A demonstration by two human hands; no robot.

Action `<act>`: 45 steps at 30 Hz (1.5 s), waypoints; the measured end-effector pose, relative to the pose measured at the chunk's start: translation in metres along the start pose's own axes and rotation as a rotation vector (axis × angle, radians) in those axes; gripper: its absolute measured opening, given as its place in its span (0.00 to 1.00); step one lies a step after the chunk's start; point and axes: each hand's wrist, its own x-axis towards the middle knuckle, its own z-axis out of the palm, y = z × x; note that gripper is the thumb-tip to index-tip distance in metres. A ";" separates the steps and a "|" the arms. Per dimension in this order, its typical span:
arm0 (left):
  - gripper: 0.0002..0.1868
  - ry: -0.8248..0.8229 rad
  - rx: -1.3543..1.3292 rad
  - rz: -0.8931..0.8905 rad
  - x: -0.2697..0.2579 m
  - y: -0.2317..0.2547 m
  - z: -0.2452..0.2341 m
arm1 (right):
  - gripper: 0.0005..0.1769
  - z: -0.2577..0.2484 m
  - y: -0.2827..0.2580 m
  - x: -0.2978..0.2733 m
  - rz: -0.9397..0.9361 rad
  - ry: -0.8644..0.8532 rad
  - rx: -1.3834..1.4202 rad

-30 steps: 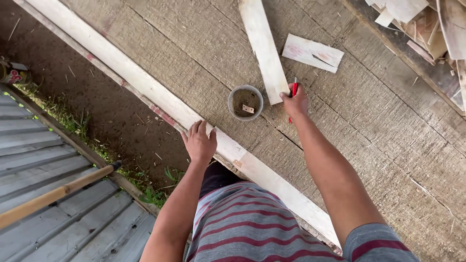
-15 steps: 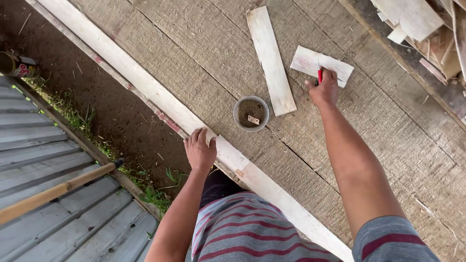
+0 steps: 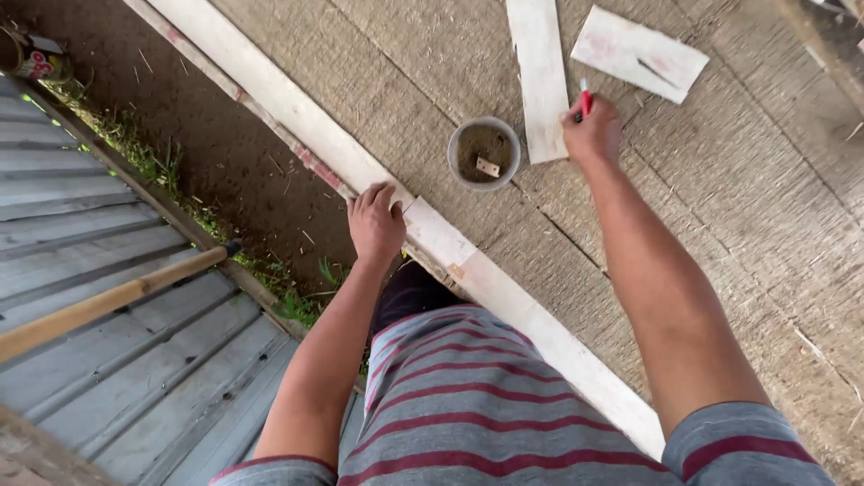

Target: Cutting thin wood strips to size with a utility knife and gluing them onto a wooden base.

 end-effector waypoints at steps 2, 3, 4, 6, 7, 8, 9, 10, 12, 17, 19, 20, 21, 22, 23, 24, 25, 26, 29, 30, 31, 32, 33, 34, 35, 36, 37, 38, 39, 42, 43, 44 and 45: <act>0.18 -0.001 -0.044 0.017 -0.006 -0.005 0.002 | 0.15 -0.021 -0.002 -0.019 -0.012 -0.073 -0.027; 0.19 0.005 -0.088 0.035 -0.008 -0.006 0.002 | 0.24 -0.033 -0.005 -0.026 -0.029 -0.143 -0.051; 0.19 0.001 -0.093 0.041 -0.010 -0.009 0.002 | 0.24 -0.035 -0.012 -0.038 -0.023 -0.138 -0.056; 0.20 -0.050 -0.118 0.063 -0.011 -0.014 -0.001 | 0.36 -0.037 -0.029 -0.058 0.078 -0.221 -0.070; 0.20 -0.048 -0.119 0.069 -0.012 -0.013 -0.004 | 0.36 -0.031 -0.024 -0.060 0.079 -0.214 -0.069; 0.20 -0.083 -0.158 0.045 -0.010 -0.014 -0.007 | 0.38 -0.024 -0.022 -0.060 0.133 -0.194 -0.016; 0.21 -0.118 -0.197 0.021 -0.008 -0.015 -0.011 | 0.40 -0.017 -0.019 -0.061 0.188 -0.174 0.037; 0.21 -0.115 -0.193 0.023 -0.009 -0.017 -0.012 | 0.40 -0.012 -0.012 -0.060 0.187 -0.173 0.042; 0.19 -0.166 -0.231 0.006 -0.008 -0.019 -0.013 | 0.30 -0.002 0.003 -0.055 0.265 -0.136 0.072; 0.19 -0.193 -0.336 -0.049 -0.009 -0.024 -0.011 | 0.15 -0.034 -0.008 -0.074 0.226 -0.030 0.660; 0.18 -0.178 -0.389 -0.066 -0.009 -0.024 -0.019 | 0.14 -0.063 -0.022 -0.102 0.172 -0.090 0.748; 0.19 -0.099 -0.447 -0.178 -0.012 -0.024 -0.024 | 0.14 -0.079 -0.029 -0.121 0.147 -0.220 0.760; 0.21 -0.020 -0.503 -0.291 -0.015 -0.024 -0.029 | 0.13 -0.095 -0.035 -0.141 0.120 -0.348 0.772; 0.21 -0.026 -0.503 -0.284 -0.019 -0.026 -0.031 | 0.13 -0.095 -0.035 -0.159 0.126 -0.342 0.773; 0.18 0.083 -0.632 -0.362 -0.022 -0.028 -0.034 | 0.12 -0.095 -0.035 -0.177 0.156 -0.478 0.705; 0.17 0.191 -0.760 -0.440 -0.027 -0.030 -0.036 | 0.11 -0.095 -0.036 -0.196 0.189 -0.613 0.633; 0.17 0.183 -0.760 -0.434 -0.031 -0.042 -0.025 | 0.11 -0.083 -0.020 -0.215 0.197 -0.607 0.635; 0.16 0.268 -0.669 -0.383 -0.035 -0.053 -0.014 | 0.13 -0.069 -0.005 -0.234 0.228 -0.629 0.607; 0.19 0.299 -0.517 -0.262 -0.044 -0.049 -0.018 | 0.17 -0.044 0.034 -0.275 0.306 -0.641 0.573; 0.23 0.244 -0.459 -0.191 -0.047 -0.040 -0.025 | 0.18 -0.038 0.047 -0.288 0.355 -0.626 0.566; 0.23 0.239 -0.456 -0.186 -0.049 -0.044 -0.020 | 0.18 -0.035 0.053 -0.294 0.361 -0.624 0.571; 0.24 0.244 -0.422 -0.104 -0.051 -0.047 -0.014 | 0.20 -0.034 0.059 -0.303 0.374 -0.592 0.565; 0.25 0.250 -0.390 -0.021 -0.054 -0.050 -0.009 | 0.21 -0.033 0.065 -0.313 0.387 -0.559 0.559; 0.25 0.240 -0.391 -0.006 -0.051 -0.049 -0.008 | 0.21 -0.035 0.064 -0.315 0.398 -0.546 0.565; 0.26 0.269 -0.355 0.031 -0.049 -0.048 -0.007 | 0.22 -0.037 0.062 -0.317 0.370 -0.548 0.486; 0.27 0.299 -0.320 0.064 -0.049 -0.047 -0.005 | 0.24 -0.042 0.063 -0.319 0.342 -0.554 0.402; 0.27 0.289 -0.325 0.074 -0.050 -0.039 -0.011 | 0.24 -0.045 0.061 -0.324 0.353 -0.544 0.403; 0.30 0.180 -0.236 0.107 -0.048 -0.031 -0.018 | 0.22 -0.046 0.057 -0.322 0.324 -0.557 0.304; 0.33 0.071 -0.147 0.140 -0.045 -0.025 -0.026 | 0.20 -0.047 0.053 -0.320 0.295 -0.569 0.205; 0.41 -0.137 0.017 0.133 -0.045 -0.021 -0.027 | 0.19 -0.041 0.045 -0.328 0.294 -0.493 0.149; 0.41 -0.131 0.017 0.134 -0.042 -0.022 -0.025 | 0.19 -0.039 0.046 -0.328 0.288 -0.490 0.151; 0.42 -0.130 0.041 0.122 -0.042 -0.023 -0.022 | 0.19 -0.037 0.047 -0.331 0.304 -0.469 0.157; 0.43 -0.129 0.065 0.111 -0.042 -0.023 -0.018 | 0.19 -0.036 0.049 -0.334 0.320 -0.449 0.162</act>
